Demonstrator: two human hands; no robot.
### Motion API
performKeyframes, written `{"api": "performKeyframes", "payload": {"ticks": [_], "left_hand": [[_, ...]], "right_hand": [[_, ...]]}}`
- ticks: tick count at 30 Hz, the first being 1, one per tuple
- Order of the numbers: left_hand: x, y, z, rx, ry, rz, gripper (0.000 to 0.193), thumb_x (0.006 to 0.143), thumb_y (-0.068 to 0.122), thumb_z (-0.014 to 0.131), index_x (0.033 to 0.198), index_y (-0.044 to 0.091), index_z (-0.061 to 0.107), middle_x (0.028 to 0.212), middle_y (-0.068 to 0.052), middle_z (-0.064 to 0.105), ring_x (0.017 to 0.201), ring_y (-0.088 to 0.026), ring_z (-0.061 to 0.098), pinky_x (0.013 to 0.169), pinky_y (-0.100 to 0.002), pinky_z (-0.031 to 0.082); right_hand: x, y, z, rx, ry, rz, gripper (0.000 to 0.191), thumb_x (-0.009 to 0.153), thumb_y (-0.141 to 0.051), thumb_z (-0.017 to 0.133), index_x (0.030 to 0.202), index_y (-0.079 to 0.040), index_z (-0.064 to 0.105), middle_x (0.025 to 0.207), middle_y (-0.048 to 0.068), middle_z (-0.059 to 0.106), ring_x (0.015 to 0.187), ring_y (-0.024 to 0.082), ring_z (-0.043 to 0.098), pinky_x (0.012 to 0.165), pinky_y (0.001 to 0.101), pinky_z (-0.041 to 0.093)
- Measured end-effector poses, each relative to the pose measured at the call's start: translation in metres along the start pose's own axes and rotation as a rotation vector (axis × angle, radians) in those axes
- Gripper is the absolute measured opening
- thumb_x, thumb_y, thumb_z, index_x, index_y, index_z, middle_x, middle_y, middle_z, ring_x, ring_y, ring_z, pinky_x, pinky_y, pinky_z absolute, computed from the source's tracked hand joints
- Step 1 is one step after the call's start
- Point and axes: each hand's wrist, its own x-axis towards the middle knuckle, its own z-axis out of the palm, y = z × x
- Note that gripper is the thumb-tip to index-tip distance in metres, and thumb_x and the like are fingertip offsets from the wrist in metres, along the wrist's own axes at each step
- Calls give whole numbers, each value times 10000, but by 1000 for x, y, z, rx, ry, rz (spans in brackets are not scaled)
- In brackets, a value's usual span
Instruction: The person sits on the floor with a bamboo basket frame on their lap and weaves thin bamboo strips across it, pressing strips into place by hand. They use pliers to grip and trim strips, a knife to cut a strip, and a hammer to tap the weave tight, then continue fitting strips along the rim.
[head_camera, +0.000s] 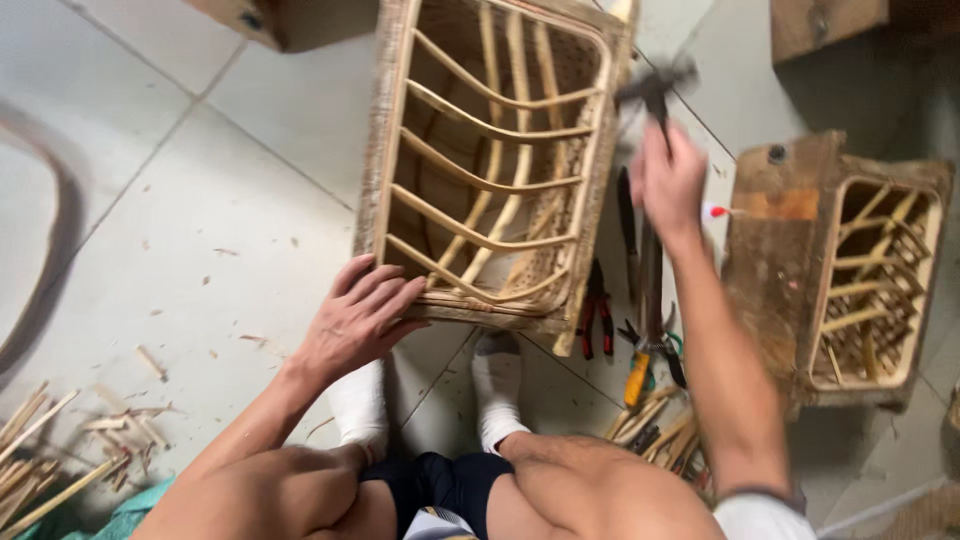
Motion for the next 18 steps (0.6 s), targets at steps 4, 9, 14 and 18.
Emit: {"api": "performKeyframes", "payload": {"ticks": [4,9,14,18], "left_hand": [[-12,-9,7,-77,50,20,622,867,353,812,1360,43,594,1311,-137,640,1300,-294,566,1166,-481,387],[-25,-10,22,-410,352,-352,608,973,241,744,1508,79,504,1515,-203,521,1441,-334,496,1221,-434,444],[-16,-20,26,-1091,281,-858,671,971,174,714,1551,29,410,1452,-129,579,1274,-186,610,1080,-326,510],[-5,-23,22,-1246,326,-1041,679,924,169,726,1539,34,471,1272,-106,685,1004,-134,663,861,-286,577]], "right_hand": [[-107,24,-2,-39,137,59,281,1139,-180,500,899,-45,557,697,1,577,504,67,525,415,236,396],[-231,47,2,-206,216,228,269,1091,-208,476,902,-68,607,649,7,626,452,68,582,365,238,484],[-247,28,-17,-109,193,253,233,1094,-183,525,938,-37,619,743,62,639,526,91,576,442,252,470],[-176,-21,-26,-306,71,-28,310,1132,-188,487,908,-32,635,654,51,637,499,100,631,452,258,524]]}}
